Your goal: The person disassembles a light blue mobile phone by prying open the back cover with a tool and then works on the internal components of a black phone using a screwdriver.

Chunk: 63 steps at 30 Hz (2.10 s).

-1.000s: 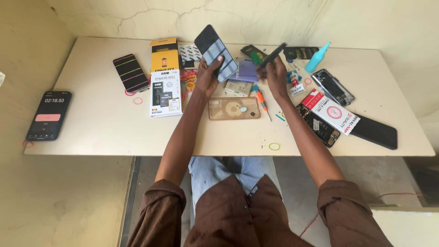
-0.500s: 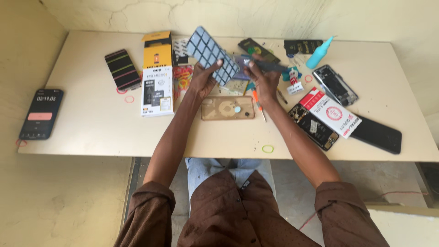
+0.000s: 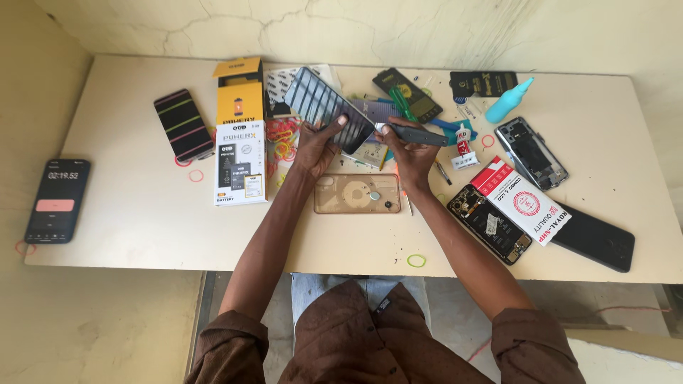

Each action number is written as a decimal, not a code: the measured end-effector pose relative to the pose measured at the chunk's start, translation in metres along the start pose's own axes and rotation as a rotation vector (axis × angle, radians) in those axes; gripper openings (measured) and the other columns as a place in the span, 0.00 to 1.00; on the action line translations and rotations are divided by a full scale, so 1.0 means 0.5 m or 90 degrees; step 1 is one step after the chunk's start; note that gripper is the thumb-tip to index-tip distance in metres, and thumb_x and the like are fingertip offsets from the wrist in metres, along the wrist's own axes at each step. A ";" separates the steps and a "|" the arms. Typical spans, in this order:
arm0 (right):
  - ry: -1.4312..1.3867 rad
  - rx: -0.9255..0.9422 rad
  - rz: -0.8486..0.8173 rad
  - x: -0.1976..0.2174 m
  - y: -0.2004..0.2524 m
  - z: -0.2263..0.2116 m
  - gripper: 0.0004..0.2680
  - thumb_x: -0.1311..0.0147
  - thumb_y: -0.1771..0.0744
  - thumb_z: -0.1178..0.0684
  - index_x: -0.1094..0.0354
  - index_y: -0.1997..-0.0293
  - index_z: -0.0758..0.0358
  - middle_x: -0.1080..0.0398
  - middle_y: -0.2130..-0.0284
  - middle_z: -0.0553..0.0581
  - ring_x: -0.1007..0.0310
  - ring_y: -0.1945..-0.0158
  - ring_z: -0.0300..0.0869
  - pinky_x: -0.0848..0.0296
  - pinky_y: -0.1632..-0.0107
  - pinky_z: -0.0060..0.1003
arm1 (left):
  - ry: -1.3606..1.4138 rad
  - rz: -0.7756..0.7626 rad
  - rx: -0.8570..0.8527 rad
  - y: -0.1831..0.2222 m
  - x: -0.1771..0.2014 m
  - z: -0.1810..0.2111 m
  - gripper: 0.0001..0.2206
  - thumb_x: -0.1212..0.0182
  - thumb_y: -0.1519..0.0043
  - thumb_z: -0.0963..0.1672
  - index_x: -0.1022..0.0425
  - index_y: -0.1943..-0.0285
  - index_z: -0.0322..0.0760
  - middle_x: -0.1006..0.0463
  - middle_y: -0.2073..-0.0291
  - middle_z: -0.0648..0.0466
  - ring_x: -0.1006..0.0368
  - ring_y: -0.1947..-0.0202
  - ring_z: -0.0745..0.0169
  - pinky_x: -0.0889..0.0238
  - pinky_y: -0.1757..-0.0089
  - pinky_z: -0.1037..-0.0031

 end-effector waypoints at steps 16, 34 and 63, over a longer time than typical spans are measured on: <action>0.019 0.003 -0.008 -0.008 -0.003 -0.020 0.09 0.41 0.32 0.66 0.32 0.47 0.77 0.24 0.58 0.67 0.18 0.56 0.47 0.15 0.49 0.41 | 0.022 -0.020 -0.034 0.008 -0.026 0.020 0.20 0.33 0.44 0.32 0.28 0.43 0.33 0.20 0.53 0.47 0.21 0.52 0.56 0.23 0.50 0.64; 0.137 0.020 -0.086 -0.032 -0.002 -0.072 0.05 0.38 0.33 0.63 0.27 0.54 0.74 0.22 0.63 0.63 0.18 0.58 0.40 0.17 0.54 0.30 | -0.069 0.088 -0.159 0.028 -0.067 0.023 0.18 0.26 0.46 0.38 0.26 0.49 0.30 0.18 0.57 0.45 0.20 0.56 0.56 0.22 0.53 0.65; 0.397 0.317 -0.080 -0.080 0.037 -0.141 0.06 0.37 0.33 0.67 0.26 0.54 0.68 0.22 0.62 0.60 0.18 0.59 0.39 0.20 0.58 0.30 | -0.065 0.150 -0.127 0.030 -0.097 0.060 0.22 0.27 0.44 0.49 0.31 0.46 0.37 0.24 0.56 0.55 0.24 0.54 0.59 0.25 0.51 0.58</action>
Point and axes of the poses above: each hand's wrist, its own y-axis away from the middle knuckle, its own x-axis out of the back of the hand, z = x × y, the point moved 4 cm from there along -y, towards the middle knuckle
